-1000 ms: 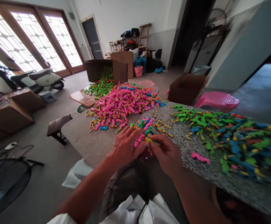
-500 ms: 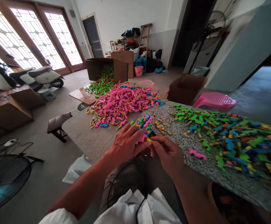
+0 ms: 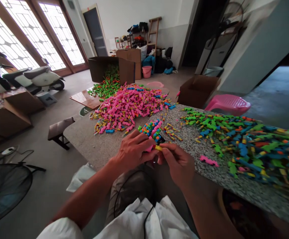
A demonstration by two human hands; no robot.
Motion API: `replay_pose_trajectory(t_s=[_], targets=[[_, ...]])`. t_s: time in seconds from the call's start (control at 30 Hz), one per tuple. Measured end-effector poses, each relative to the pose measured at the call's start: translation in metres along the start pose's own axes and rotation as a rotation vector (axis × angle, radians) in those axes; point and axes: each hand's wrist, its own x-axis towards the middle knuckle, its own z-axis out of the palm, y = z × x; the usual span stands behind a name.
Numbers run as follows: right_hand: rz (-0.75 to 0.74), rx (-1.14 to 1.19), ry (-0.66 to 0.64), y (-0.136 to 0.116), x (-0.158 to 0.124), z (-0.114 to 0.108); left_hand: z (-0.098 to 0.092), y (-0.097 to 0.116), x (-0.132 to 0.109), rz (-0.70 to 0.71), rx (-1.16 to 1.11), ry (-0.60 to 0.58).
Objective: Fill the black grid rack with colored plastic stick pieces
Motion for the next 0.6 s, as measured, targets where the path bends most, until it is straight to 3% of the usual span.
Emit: replay_pose_trajectory(t_s=[0.17,0.3,0.37,0.43,0.5,0.6], targets=[[0.032,-0.012,0.036,0.009,-0.001,-0.005,-0.006,0.0,0.004,0.046,0.039,-0.032],[0.074,-0.23,-0.302,0.008,0.006,-0.02,-0.006,-0.002,0.002,0.092,0.074,-0.195],[-0.015,-0.392,-0.435,0.005,0.009,-0.029,-0.004,-0.002,-0.001,0.108,0.078,-0.282],[-0.117,-0.499,-0.483,0.005,0.011,-0.036,-0.002,-0.001,-0.005,0.111,0.059,-0.323],[-0.146,-0.553,-0.489,0.009,0.015,-0.044,-0.003,-0.003,-0.011,0.096,0.016,-0.284],[-0.107,-0.594,-0.43,0.025,0.027,-0.062,-0.007,-0.017,-0.027,-0.061,-0.052,-0.079]])
